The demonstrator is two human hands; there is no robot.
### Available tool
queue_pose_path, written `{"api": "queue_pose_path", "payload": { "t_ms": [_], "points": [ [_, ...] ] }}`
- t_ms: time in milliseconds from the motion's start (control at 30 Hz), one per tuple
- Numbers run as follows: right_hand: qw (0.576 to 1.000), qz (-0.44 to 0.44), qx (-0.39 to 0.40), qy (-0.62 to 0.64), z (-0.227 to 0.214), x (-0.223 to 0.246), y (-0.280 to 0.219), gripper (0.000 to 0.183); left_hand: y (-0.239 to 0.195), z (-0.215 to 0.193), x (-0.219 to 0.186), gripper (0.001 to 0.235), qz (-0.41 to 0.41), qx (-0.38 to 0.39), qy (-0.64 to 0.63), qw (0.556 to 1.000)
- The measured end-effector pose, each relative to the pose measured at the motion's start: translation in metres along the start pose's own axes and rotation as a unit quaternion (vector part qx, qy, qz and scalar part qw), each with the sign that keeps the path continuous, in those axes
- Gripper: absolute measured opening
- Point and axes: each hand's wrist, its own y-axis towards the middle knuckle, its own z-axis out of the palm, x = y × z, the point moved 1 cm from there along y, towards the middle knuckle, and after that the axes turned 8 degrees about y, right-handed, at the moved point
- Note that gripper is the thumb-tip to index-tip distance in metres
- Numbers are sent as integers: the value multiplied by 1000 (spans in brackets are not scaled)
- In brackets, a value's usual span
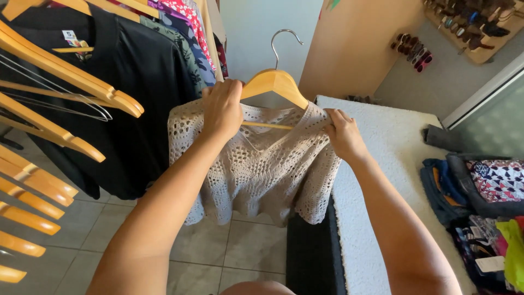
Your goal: The person hangs several pieces of clothing on a metal clothing rack. They pick up items from a pile on a nearby surface, place them on wooden hangers, and hang them on the rack. The items include a purple top, a blue patterned top, a floral top, a black jacket, and a beige knit top.
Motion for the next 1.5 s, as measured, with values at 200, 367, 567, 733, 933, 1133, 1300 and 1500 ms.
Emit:
{"api": "queue_pose_path", "payload": {
  "t_ms": [200,367,567,733,933,1133,1300,1500],
  "points": [
    [997,-11,-17,69,-24,-1,-16,44,9,-4,-2,19,-15,-14,20,1000],
    [992,38,25,119,-46,4,-25,52,11,-16,-6,14,-26,33,41,998],
    [980,78,45,179,-54,42,-10,59,3,-11,-16,11,1,49,36,998],
    [994,43,48,91,-12,40,-6,30,4,-15,-15,18,0,63,9,998],
    [992,35,-7,117,-37,38,4,25,7,-65,20,43,27,48,-173,983],
    [998,7,-6,65,-49,35,11,30,-23,-46,55,26,-172,123,-314,926],
    [998,-6,-35,60,-55,35,9,26,-39,-38,61,11,-231,111,-306,917],
    [997,-29,-54,56,-51,26,7,24,-51,-22,57,13,-301,43,-368,879]
  ]
}}
